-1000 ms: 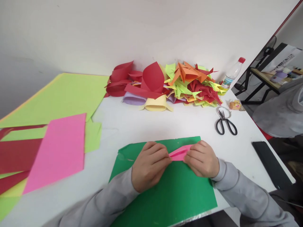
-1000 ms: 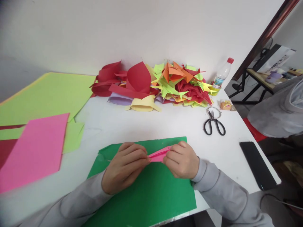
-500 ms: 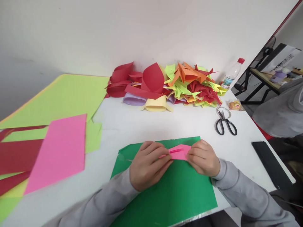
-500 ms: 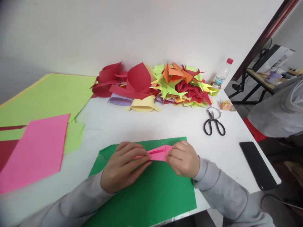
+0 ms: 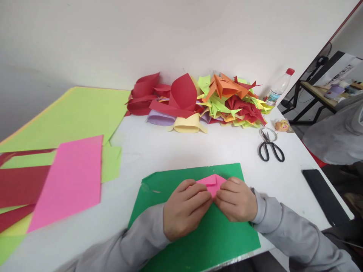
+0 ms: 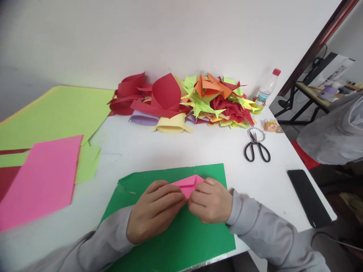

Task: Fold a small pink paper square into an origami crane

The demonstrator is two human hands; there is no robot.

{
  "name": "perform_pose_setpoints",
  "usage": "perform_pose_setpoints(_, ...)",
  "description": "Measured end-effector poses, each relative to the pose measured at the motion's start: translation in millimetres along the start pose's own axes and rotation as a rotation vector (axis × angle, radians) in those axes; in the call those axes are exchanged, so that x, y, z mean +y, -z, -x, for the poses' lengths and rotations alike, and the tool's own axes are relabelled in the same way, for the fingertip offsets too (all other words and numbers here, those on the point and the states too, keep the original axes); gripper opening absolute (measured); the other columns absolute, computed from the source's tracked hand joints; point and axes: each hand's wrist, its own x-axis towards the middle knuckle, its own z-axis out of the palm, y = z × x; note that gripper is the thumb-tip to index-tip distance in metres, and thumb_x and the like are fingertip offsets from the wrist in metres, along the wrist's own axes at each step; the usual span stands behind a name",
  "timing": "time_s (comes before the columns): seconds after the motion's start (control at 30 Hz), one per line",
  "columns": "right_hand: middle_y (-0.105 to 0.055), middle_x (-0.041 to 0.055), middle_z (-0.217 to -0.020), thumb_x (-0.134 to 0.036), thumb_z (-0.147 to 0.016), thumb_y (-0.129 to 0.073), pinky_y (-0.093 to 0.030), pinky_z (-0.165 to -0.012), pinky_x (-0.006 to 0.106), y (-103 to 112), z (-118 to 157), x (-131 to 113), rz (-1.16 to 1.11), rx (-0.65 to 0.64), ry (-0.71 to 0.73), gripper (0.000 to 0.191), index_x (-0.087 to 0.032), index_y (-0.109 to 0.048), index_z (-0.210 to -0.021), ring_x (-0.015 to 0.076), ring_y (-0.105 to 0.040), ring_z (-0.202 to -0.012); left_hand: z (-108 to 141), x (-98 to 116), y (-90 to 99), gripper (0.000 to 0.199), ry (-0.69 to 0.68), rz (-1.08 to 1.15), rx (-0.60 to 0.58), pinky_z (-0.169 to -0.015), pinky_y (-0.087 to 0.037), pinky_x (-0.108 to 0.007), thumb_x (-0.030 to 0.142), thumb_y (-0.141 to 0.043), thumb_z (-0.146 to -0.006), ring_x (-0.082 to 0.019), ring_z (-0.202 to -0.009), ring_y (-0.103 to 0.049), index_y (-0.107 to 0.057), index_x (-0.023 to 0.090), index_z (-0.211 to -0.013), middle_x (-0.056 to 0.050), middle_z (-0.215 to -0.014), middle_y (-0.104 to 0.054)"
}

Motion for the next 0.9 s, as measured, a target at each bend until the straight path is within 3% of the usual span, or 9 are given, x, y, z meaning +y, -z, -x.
perform_pose_setpoints(0.17, -0.06, 0.0024, -0.068, -0.009, -0.09, -0.046, -0.033, -0.057, 0.031, 5.8, -8.1, -0.7, 0.05, 0.004, 0.05, 0.027, -0.015, -0.061, -0.068, 0.0142, -0.049, -0.064, 2.3, 0.8, -0.3, 0.026, -0.078, -0.076, -0.006, -0.075, -0.042, -0.034, 0.004, -0.037, -0.092, -0.016, -0.075, -0.064, -0.061, 0.014, -0.089, -0.003, -0.073, -0.069)
perform_pose_setpoints(0.4, -0.065, 0.0042, -0.073, -0.007, -0.088, -0.048, -0.034, -0.056, 0.032, 18.6, -7.9, -1.2, 0.078, 0.071, 0.025, 0.021, -0.013, -0.063, -0.074, 0.0156, -0.054, -0.068, 16.7, -7.7, 6.7, 0.026, -0.06, -0.186, 0.006, -0.085, -0.045, -0.035, 0.004, -0.042, -0.091, -0.018, -0.094, -0.065, -0.064, 0.014, -0.098, -0.005, -0.088, -0.073)
perform_pose_setpoints(0.6, -0.068, 0.0058, -0.072, -0.007, -0.086, -0.05, -0.038, -0.056, 0.032, 27.0, -5.5, 7.0, 0.086, 0.15, -0.061, 0.013, -0.012, -0.061, -0.083, 0.0173, -0.055, -0.069, 13.8, -26.3, 13.4, 0.016, -0.095, -0.251, 0.087, -0.076, -0.046, -0.033, 0.005, -0.052, -0.088, -0.018, -0.085, -0.067, -0.065, 0.014, -0.092, -0.003, -0.082, -0.072)
perform_pose_setpoints(0.9, -0.068, 0.0086, -0.075, -0.006, -0.083, -0.056, -0.046, -0.06, 0.033, 28.6, -1.0, 12.3, 0.014, 0.224, -0.165, 0.012, -0.012, -0.062, -0.09, 0.0196, -0.056, -0.074, 0.3, -25.6, 23.4, 0.006, -0.096, -0.355, 0.141, -0.069, -0.047, -0.03, 0.011, -0.065, -0.084, -0.016, -0.073, -0.066, -0.062, 0.015, -0.082, -0.001, -0.072, -0.069)
